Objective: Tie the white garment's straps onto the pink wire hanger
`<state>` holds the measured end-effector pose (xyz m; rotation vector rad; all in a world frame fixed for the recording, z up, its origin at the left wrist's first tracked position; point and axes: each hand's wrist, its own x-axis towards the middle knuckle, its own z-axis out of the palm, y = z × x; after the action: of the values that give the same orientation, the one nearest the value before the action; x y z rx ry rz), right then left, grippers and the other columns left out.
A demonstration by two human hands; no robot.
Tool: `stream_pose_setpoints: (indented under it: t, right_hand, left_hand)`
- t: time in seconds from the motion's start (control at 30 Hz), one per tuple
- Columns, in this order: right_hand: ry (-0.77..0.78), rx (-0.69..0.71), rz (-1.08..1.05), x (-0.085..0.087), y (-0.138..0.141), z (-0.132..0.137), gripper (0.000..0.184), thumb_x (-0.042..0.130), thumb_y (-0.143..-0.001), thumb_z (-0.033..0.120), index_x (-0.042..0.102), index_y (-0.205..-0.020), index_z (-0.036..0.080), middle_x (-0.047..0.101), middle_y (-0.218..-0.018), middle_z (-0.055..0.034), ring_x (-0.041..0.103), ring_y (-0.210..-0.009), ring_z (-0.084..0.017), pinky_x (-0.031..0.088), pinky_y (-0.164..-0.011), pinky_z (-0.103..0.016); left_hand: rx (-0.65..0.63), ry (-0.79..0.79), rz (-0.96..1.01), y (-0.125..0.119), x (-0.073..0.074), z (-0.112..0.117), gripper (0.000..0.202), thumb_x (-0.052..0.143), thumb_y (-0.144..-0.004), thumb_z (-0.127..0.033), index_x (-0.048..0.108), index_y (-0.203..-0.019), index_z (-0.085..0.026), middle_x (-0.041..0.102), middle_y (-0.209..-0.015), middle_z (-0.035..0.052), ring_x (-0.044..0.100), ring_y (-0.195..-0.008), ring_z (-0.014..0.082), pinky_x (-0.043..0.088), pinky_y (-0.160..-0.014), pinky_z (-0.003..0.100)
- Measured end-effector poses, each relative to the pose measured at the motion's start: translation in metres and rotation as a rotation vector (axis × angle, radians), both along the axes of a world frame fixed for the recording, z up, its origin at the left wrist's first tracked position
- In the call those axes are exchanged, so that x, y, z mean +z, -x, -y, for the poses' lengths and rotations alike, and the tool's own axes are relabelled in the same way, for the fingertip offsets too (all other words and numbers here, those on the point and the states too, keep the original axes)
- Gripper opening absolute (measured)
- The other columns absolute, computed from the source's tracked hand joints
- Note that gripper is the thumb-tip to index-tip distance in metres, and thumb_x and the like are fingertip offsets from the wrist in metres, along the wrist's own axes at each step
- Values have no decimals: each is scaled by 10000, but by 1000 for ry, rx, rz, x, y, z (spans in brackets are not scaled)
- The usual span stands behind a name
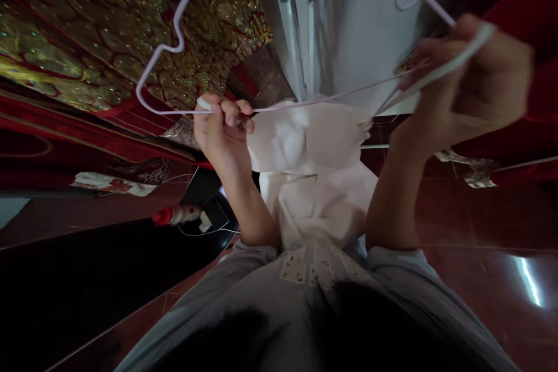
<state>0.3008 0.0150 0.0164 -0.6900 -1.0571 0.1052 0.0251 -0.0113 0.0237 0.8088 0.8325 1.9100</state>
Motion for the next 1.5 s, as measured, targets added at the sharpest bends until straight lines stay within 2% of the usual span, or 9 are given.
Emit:
stream_pose_setpoints:
  t: [0.07,0.17,0.43,0.87,1.07,1.17,1.27,1.4,1.5]
  right_hand:
    - [-155,20,144,6,42,4,207,886,-869,418,860,-1048,317,828,-862,50,774,-736,-153,546,-640,-316]
    - [140,137,507,6,70,8,336,923,-828,416,840,-1118,268,857,-1026,-38,812,-941,-265,603,-891,-473]
    - [381,92,740,-5,50,17,466,762,-938,590,721,-1324,332,809,-1038,-46,737,-1020,-275,504,-1064,-576]
    - [458,39,752,0,67,35,469,674,-1004,470,538,-1452,489,813,-1100,8,682,-1227,-310,444,-1230,-660]
    - [463,49,761,-8,59,35,586,682,-978,530,500,-1525,429,802,-1164,-46,668,-1286,-362,419,-1216,-725]
    - [466,59,755,-9,58,36,614,705,-964,520,495,-1534,431,802,-1165,-50,653,-1306,-361,424,-1221,-702]
    - [443,63,741,-8,60,37,633,715,-950,533,501,-1536,422,805,-1128,-40,664,-1268,-355,438,-1211,-694]
    - [416,36,720,-7,65,36,606,726,-928,544,564,-1492,395,804,-1075,-44,671,-1196,-346,432,-1210,-701]
    - [356,13,731,-8,68,34,576,724,-904,570,623,-1432,362,792,-1053,-51,680,-1127,-350,424,-1179,-730]
  left_hand:
    - [-17,-35,-30,1,-2,0,174,629,-1089,-324,557,-949,-251,412,-666,-29,652,-757,182,413,-546,245]
    - [-71,-139,-26,3,-6,1,171,738,-1005,-334,590,-992,-250,428,-700,-25,676,-807,194,431,-553,245]
    - [-69,-48,-225,20,-8,9,231,736,-975,-435,676,-1051,-225,729,-925,63,746,-990,240,522,-648,269]
    - [432,27,-330,66,-3,19,350,502,-830,-149,774,-1038,-73,823,-1042,168,785,-854,206,409,-492,211]
    - [652,-118,-430,84,-12,9,357,710,-863,-249,811,-1197,-172,810,-1275,130,797,-941,207,433,-486,215]
    - [616,-232,-454,99,-14,9,356,774,-827,-300,825,-1158,-177,838,-1174,92,804,-1024,224,640,-763,319]
    - [603,-359,-467,106,-10,9,398,833,-787,-380,825,-1118,-159,832,-1131,80,788,-1114,254,647,-979,417]
    - [492,-201,-517,90,10,4,291,799,-956,-409,789,-1173,-214,824,-1146,44,792,-1038,224,636,-943,386]
    - [393,-206,-546,79,29,-3,208,622,-1080,-318,714,-935,-200,776,-883,6,771,-802,181,630,-802,341]
